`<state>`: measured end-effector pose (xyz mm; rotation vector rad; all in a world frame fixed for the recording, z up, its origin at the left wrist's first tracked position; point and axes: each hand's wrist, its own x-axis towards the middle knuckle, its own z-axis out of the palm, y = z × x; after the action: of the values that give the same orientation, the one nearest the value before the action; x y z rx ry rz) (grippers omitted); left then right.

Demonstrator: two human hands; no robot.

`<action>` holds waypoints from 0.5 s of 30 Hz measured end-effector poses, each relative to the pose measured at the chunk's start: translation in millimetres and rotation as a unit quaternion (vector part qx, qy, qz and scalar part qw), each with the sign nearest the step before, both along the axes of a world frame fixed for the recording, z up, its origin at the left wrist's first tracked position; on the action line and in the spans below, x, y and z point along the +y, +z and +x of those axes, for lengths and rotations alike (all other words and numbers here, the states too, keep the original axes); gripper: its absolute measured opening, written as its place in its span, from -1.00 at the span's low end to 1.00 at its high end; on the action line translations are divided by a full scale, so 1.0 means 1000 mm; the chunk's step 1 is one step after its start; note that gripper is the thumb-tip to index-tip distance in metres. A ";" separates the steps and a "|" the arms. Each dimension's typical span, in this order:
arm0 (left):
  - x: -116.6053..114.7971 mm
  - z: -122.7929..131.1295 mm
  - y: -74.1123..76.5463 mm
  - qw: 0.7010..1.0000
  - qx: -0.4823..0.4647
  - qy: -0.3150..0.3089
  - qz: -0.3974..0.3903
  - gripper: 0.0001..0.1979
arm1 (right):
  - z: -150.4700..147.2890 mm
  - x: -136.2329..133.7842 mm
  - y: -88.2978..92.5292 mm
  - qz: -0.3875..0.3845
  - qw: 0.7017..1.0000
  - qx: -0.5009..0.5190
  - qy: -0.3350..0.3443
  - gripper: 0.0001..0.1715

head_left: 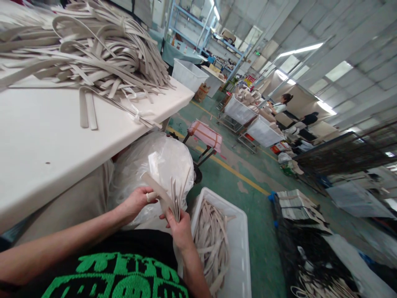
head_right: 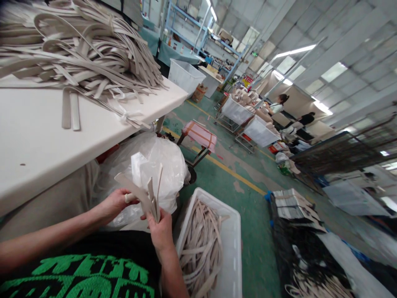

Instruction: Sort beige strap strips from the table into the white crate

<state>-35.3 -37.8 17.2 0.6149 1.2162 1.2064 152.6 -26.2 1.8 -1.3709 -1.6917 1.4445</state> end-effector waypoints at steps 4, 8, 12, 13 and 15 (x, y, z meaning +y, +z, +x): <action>0.001 -0.001 0.005 0.999 -0.011 -0.013 0.043 -0.79 | 0.000 -0.001 0.002 0.019 0.999 -0.027 -0.005 -0.60; 0.005 0.006 0.007 0.997 -0.010 -0.065 0.042 -0.77 | -0.012 0.010 0.011 0.045 0.999 -0.008 -0.004 -0.59; 0.010 -0.005 0.008 0.999 0.009 0.015 0.033 -0.79 | -0.007 0.009 0.009 0.043 0.998 -0.040 0.024 -0.64; 0.009 -0.007 0.007 0.999 0.008 0.016 0.034 -0.80 | -0.006 0.008 0.008 0.047 0.997 -0.048 0.024 -0.66; 0.005 -0.007 0.006 0.999 0.004 -0.017 0.039 -0.79 | -0.007 0.006 0.006 0.061 0.997 -0.048 0.017 -0.72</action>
<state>-42.2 -32.3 23.1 0.6965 1.1663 1.2286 146.1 -19.8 8.0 -1.3697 -1.8394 1.2891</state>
